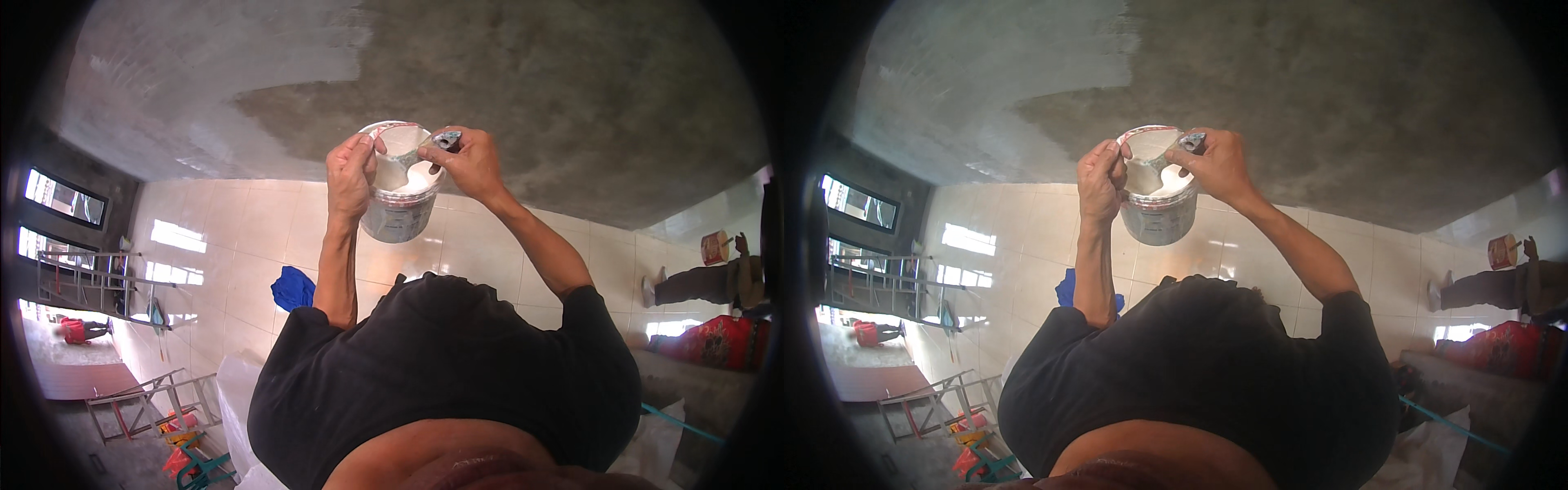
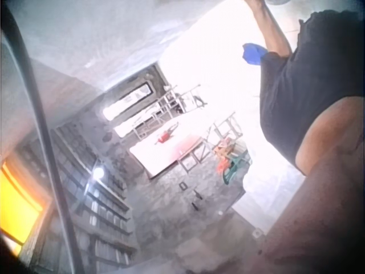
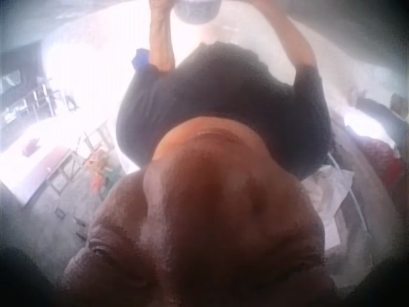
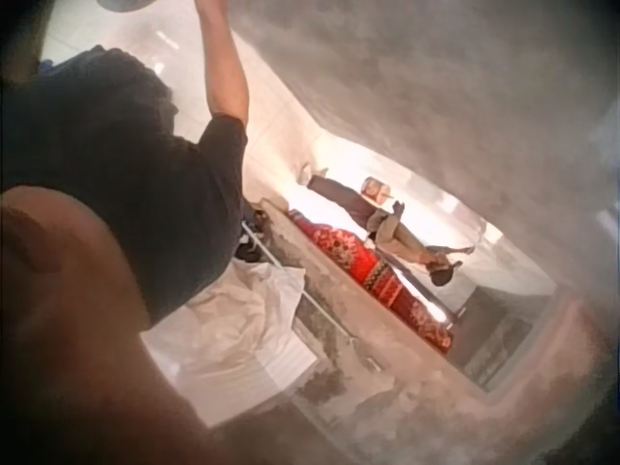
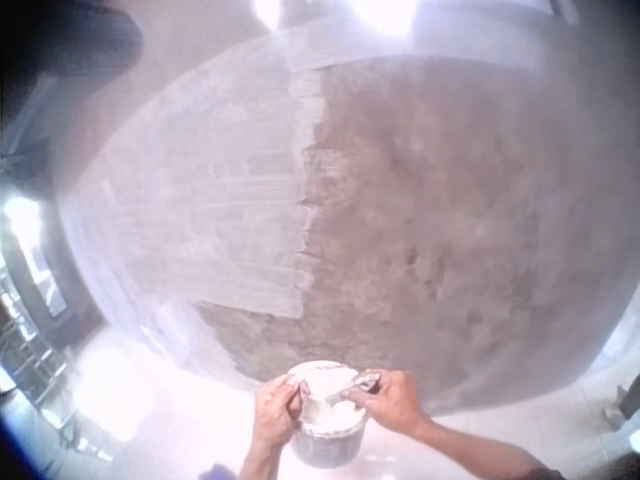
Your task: The person paints a concrete ceiling white using a paintbrush and a bucket of paint. They repeatedly dip the brush into the bucket and apply paint in broad strokes to the ceiling surface.
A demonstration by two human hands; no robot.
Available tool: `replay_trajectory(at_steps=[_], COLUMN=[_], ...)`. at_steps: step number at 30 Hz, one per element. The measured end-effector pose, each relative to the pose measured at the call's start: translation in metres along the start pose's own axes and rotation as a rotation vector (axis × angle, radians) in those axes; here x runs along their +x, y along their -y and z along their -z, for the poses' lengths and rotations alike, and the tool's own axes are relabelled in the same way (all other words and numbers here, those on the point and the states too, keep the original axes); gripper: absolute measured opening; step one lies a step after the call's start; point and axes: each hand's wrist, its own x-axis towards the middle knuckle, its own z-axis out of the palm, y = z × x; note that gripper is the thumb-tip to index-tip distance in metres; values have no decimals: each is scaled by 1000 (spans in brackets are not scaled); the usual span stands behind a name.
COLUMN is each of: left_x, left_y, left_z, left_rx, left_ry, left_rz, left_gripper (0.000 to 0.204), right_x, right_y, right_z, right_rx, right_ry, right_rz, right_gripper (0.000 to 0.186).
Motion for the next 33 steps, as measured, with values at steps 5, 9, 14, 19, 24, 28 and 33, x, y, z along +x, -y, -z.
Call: replay_trajectory(at_steps=[5,9,14,19,24,28,33], left_x=[0,-2,-4,-2,-5,-5,-6], left_y=[1,-1,-5,-9,-20,-23,-22], left_z=[-2,-2,-1,-3,-7,-9,-12], left_rx=[23,24,31,48,40,16,36], left_ry=[-51,-60,-79,-42,-47,-26,-22], left_rz=[22,57,86,109,100,59,46], left_gripper=[26,26,27,29,28,26,27], right_x=[10,8,10,10,5,4,3], right_y=[-6,-4,-10,-16,-8,9,10], right_z=[8,6,4,7,5,8,3], right_rx=[98,24,-252,-427,-508,-325,167], right_ry=[81,9,-53,-139,-121,-90,107], right_rz=[-173,-34,225,528,622,378,-73], right_gripper=[13,14,16,14,16,16,18])
